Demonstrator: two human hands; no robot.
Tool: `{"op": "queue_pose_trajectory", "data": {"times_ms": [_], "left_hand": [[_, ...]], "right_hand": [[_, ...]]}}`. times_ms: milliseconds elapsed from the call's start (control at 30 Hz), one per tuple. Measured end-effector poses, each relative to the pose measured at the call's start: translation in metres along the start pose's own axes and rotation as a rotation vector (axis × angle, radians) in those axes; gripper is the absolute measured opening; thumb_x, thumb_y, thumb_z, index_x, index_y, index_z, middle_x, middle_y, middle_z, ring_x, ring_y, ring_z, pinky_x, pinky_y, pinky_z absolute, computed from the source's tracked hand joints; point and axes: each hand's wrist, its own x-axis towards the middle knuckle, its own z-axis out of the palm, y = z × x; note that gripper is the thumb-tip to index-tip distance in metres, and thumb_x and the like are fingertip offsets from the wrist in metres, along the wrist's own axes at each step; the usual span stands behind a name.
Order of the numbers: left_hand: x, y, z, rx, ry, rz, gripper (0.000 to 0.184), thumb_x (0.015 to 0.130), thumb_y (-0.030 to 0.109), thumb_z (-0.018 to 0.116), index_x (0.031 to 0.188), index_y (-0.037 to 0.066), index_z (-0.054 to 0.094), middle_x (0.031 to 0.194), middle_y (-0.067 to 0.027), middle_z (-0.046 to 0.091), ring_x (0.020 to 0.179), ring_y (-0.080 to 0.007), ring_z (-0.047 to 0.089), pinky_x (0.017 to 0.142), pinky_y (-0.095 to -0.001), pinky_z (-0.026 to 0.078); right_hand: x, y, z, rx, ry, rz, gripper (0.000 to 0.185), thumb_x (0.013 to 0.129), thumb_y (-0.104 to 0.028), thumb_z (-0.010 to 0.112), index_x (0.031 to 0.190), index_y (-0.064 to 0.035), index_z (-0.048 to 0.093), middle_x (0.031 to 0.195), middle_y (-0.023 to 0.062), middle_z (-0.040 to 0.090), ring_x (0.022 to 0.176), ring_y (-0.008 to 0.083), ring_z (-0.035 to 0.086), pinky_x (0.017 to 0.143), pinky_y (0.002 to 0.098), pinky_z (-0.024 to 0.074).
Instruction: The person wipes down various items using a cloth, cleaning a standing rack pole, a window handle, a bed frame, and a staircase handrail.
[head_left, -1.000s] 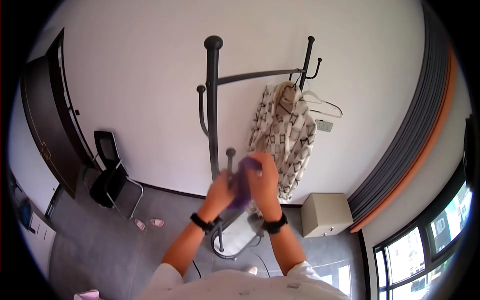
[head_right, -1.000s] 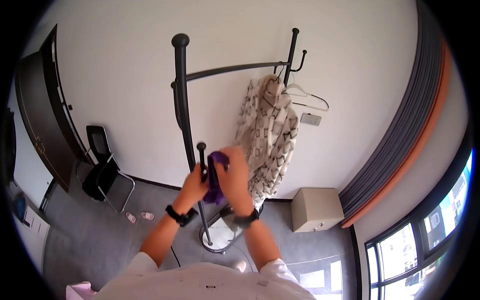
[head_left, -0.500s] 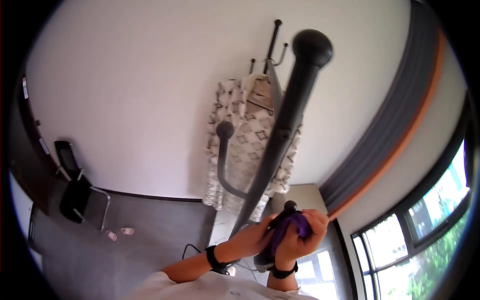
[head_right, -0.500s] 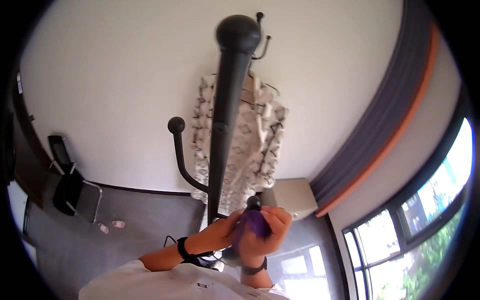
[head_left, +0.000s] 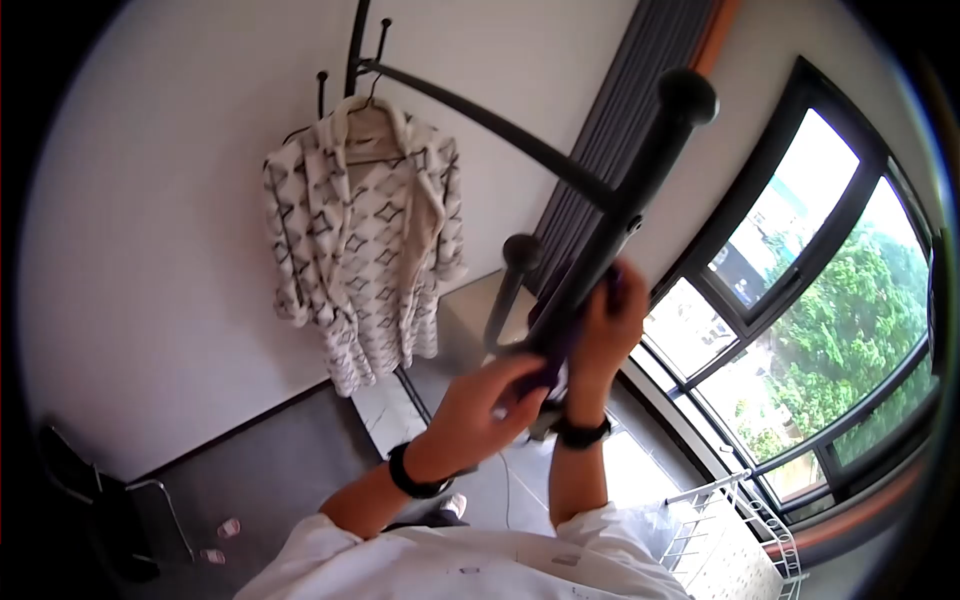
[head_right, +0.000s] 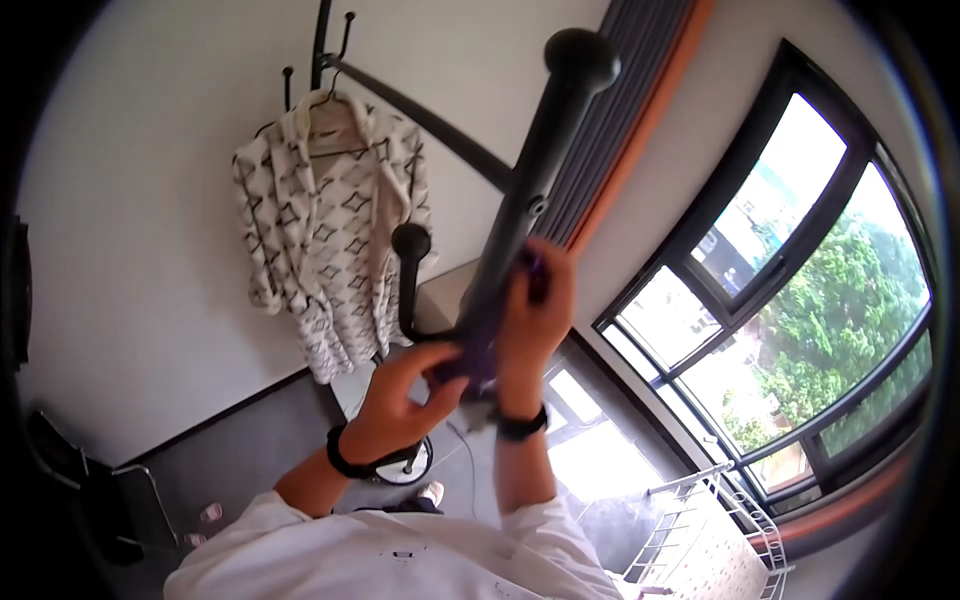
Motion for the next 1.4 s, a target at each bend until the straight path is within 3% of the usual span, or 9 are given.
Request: {"op": "queue_pose_trajectory", "data": {"times_ms": [100, 267, 600, 967, 1100, 1133, 1167, 1300, 1400], "left_hand": [[-0.018, -0.014, -0.004, -0.045, -0.12, -0.086, 0.024, 0.079, 0.006, 0.072, 0.1, -0.002, 0.062, 0.08, -0.0098, 0.064, 0.067, -0.0128, 0.061, 0.062, -0.0251, 0.049], [0.01, -0.018, -0.028, -0.023, 0.245, 0.371, 0.025, 0.08, 0.003, 0.071, 0.102, -0.002, 0.06, 0.086, -0.0112, 0.064, 0.069, -0.0151, 0.06, 0.061, -0.0248, 0.048], [0.025, -0.073, -0.043, -0.127, 0.306, 0.086, 0.024, 0.083, 0.006, 0.069, 0.097, 0.002, 0.051, 0.091, -0.0071, 0.054, 0.072, -0.0088, 0.053, 0.06, -0.023, 0.044], [0.049, -0.126, -0.038, -0.37, 0.004, -0.011, 0.028, 0.089, 0.023, 0.064, 0.095, 0.007, 0.042, 0.074, -0.0017, 0.043, 0.066, -0.0096, 0.042, 0.057, -0.0241, 0.036], [0.051, -0.132, -0.02, -0.432, -0.089, -0.087, 0.017, 0.097, 0.018, 0.053, 0.099, 0.003, 0.046, 0.08, -0.0069, 0.054, 0.072, -0.0136, 0.051, 0.063, -0.0311, 0.044], [0.042, -0.134, -0.022, -0.397, -0.106, -0.124, 0.019, 0.097, 0.02, 0.053, 0.099, 0.002, 0.047, 0.078, -0.0088, 0.056, 0.069, -0.0158, 0.053, 0.062, -0.0315, 0.044], [0.035, -0.137, -0.022, -0.362, -0.132, -0.149, 0.021, 0.097, 0.023, 0.052, 0.099, 0.002, 0.049, 0.075, -0.0107, 0.058, 0.065, -0.0179, 0.055, 0.06, -0.0319, 0.044], [0.008, -0.168, -0.024, -0.281, -0.172, -0.167, 0.028, 0.098, 0.03, 0.052, 0.098, 0.002, 0.051, 0.074, -0.011, 0.058, 0.062, -0.0181, 0.055, 0.056, -0.0315, 0.043], [-0.01, -0.16, -0.025, -0.516, -0.162, -0.297, 0.029, 0.099, 0.032, 0.05, 0.101, 0.003, 0.052, 0.072, -0.0076, 0.056, 0.064, -0.0133, 0.053, 0.055, -0.0291, 0.043]], "right_hand": [[-0.028, 0.015, -0.017, 0.093, 0.12, -0.054, 0.025, 0.081, 0.007, 0.062, 0.104, -0.0023, 0.06, 0.099, 0.0087, 0.06, 0.088, 0.0148, 0.06, 0.078, 0.0251, 0.0501], [0.018, -0.032, -0.005, 0.28, 0.209, -0.206, 0.034, 0.075, 0.013, 0.063, 0.105, 0.0, 0.055, 0.103, 0.0123, 0.057, 0.091, 0.0177, 0.059, 0.079, 0.0253, 0.0506], [-0.002, 0.004, 0.038, 0.015, 0.062, -0.561, 0.043, 0.057, 0.011, 0.072, 0.096, -0.0021, 0.06, 0.091, 0.0125, 0.058, 0.082, 0.0219, 0.059, 0.069, 0.0291, 0.0489], [0.019, -0.023, 0.084, 0.333, 0.131, -0.764, 0.021, 0.085, -0.001, 0.065, 0.105, -0.0002, 0.059, 0.096, 0.0112, 0.067, 0.083, 0.0194, 0.068, 0.072, 0.0257, 0.0587], [0.022, -0.027, 0.1, -0.185, 0.118, -0.859, 0.019, 0.08, -0.014, 0.076, 0.094, -0.0014, 0.069, 0.092, 0.0085, 0.07, 0.074, 0.0144, 0.069, 0.06, 0.0212, 0.0574], [0.017, -0.015, 0.089, -0.281, 0.033, -0.862, 0.018, 0.083, 0.001, 0.067, 0.1, 0.0002, 0.064, 0.091, 0.0087, 0.069, 0.076, 0.0185, 0.069, 0.067, 0.0236, 0.0589], [0.001, -0.008, 0.088, -0.068, 0.034, -0.596, 0.018, 0.083, -0.004, 0.07, 0.1, -0.001, 0.063, 0.091, 0.0078, 0.069, 0.076, 0.0189, 0.069, 0.066, 0.0234, 0.0591], [0.02, 0.026, 0.08, -0.412, 0.028, -1.158, 0.027, 0.08, -0.018, 0.076, 0.098, -0.0029, 0.063, 0.088, 0.0075, 0.069, 0.071, 0.0174, 0.069, 0.06, 0.0239, 0.0591], [-0.003, -0.003, 0.088, -0.544, 0.081, -0.744, 0.03, 0.08, -0.025, 0.076, 0.095, -0.0027, 0.063, 0.087, 0.0083, 0.069, 0.068, 0.0177, 0.068, 0.058, 0.0254, 0.0585]]}}
